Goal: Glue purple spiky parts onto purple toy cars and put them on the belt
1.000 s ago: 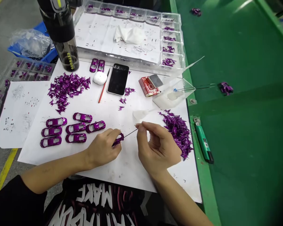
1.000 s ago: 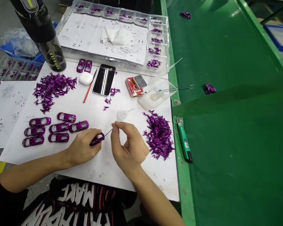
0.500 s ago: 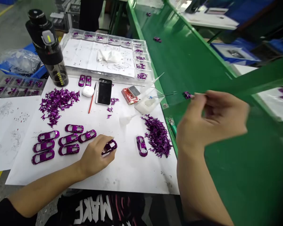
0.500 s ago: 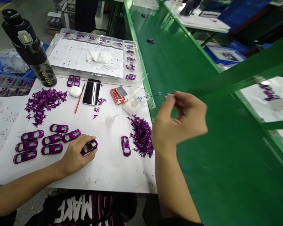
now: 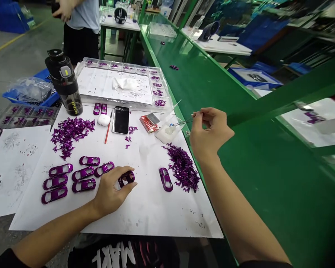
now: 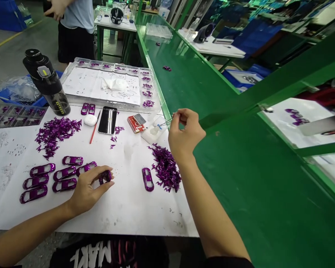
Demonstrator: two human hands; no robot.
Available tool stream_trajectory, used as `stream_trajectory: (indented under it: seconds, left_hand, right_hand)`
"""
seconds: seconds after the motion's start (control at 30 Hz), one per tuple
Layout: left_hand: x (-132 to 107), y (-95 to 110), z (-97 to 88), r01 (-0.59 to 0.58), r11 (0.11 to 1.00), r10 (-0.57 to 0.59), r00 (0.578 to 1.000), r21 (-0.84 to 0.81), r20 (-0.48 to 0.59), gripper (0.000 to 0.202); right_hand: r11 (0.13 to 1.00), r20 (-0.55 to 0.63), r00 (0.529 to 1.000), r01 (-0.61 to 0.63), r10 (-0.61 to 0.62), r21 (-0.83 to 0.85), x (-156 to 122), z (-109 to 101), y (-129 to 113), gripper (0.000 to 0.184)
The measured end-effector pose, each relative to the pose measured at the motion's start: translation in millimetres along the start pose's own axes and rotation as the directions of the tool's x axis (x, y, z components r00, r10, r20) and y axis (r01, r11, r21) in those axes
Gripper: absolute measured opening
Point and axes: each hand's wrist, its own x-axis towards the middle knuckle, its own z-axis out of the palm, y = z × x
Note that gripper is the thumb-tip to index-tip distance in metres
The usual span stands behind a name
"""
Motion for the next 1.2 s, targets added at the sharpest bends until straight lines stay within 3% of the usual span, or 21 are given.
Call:
stream_trajectory:
  seconds: [0.13, 0.23, 0.4, 0.43, 0.47, 0.5, 0.57, 0.7, 0.77, 0.83, 0.9, 0.93, 0.97, 1.03, 1.13, 1.2]
  left_hand:
    - [-1.3, 2.4, -0.4, 0.137, 0.982, -0.136, 0.991, -0.127, 0.017, 0.029]
    - [0.1, 5.0, -1.3, 0.215, 0.943, -0.208, 0.977, -0.253, 0.056, 0.028]
    - [6.9, 6.6, -6.7, 0.24, 0.822, -0.238, 0.969, -0.517, 0.072, 0.027]
    - [7.8, 6.7, -7.8, 0.241, 0.785, -0.237, 0.968, -0.57, 0.083, 0.029]
    - [8.2, 6.6, -8.5, 0.251, 0.746, -0.236, 0.966, -0.617, 0.108, 0.031]
    - [8.0, 6.5, -8.6, 0.268, 0.707, -0.231, 0.962, -0.654, 0.145, 0.032]
    - [5.6, 5.8, -7.4, 0.323, 0.65, -0.219, 0.946, -0.688, 0.238, 0.033]
    - [-2.4, 3.8, -1.2, 0.432, 0.631, -0.191, 0.892, -0.645, 0.411, 0.042]
    - [-5.8, 3.8, 2.1, 0.459, 0.654, -0.181, 0.867, -0.601, 0.464, 0.067]
    - [-8.2, 4.3, 5.1, 0.488, 0.677, -0.213, 0.846, -0.551, 0.489, 0.086]
    - [-10.0, 4.1, 7.7, 0.525, 0.7, -0.275, 0.823, -0.483, 0.497, 0.079]
    - [-10.7, 3.5, 8.9, 0.539, 0.712, -0.297, 0.812, -0.45, 0.503, 0.073]
    - [-11.3, 2.8, 10.2, 0.553, 0.721, -0.319, 0.8, -0.418, 0.508, 0.068]
    - [-12.2, 1.5, 12.7, 0.556, 0.738, -0.338, 0.795, -0.382, 0.504, 0.064]
    - [-12.8, 2.3, 16.2, 0.553, 0.746, -0.371, 0.807, -0.37, 0.459, 0.06]
    - [-12.0, 4.5, 18.0, 0.565, 0.737, -0.404, 0.808, -0.37, 0.429, 0.056]
  right_hand:
    - [0.996, -0.033, 0.998, 0.05, -0.053, -0.074, -3.1, 5.3, 8.3, 0.031]
    - [0.989, 0.098, 0.991, 0.102, -0.091, -0.109, -7.2, 5.6, 2.9, 0.029]
    - [0.98, 0.07, 0.988, 0.148, -0.14, -0.134, -49.3, -32.4, -59.0, 0.026]
    - [0.983, 0.201, 0.966, 0.177, -0.165, -0.042, -64.1, -42.7, -74.8, 0.022]
    - [0.97, 0.4, 0.884, 0.208, -0.242, 0.127, -79.5, -51.9, -89.6, 0.017]
    - [0.958, 0.525, 0.808, 0.161, -0.267, 0.238, -94.5, -59.7, -102.5, 0.015]
    - [0.936, 0.664, 0.696, 0.033, -0.274, 0.351, -119.6, -70.3, -121.6, 0.025]
    - [0.926, 0.735, 0.652, -0.136, -0.185, 0.353, -138.5, -87.7, -127.8, 0.025]
    - [0.943, 0.733, 0.665, -0.132, -0.144, 0.305, -134.8, -100.2, -110.5, 0.021]
    - [0.974, 0.72, 0.689, -0.097, -0.083, 0.205, -125.3, -114.5, -76.0, 0.025]
    - [0.994, 0.71, 0.699, -0.113, 0.085, -0.007, -111.4, -130.4, -25.9, 0.033]
    - [0.969, 0.689, 0.681, -0.166, 0.247, -0.184, -103.3, -139.2, 2.8, 0.036]
    - [0.888, 0.593, 0.67, -0.245, 0.446, -0.39, -95.1, -148.5, 32.1, 0.037]
    - [0.738, 0.378, 0.687, -0.35, 0.621, -0.576, -79.3, -166.3, 86.7, 0.041]
    - [0.548, 0.083, 0.697, -0.479, 0.713, -0.686, -59.5, -179.1, 145.3, 0.05]
    - [0.552, 0.034, 0.719, -0.502, 0.694, -0.665, -46.7, -171.9, 168.0, 0.046]
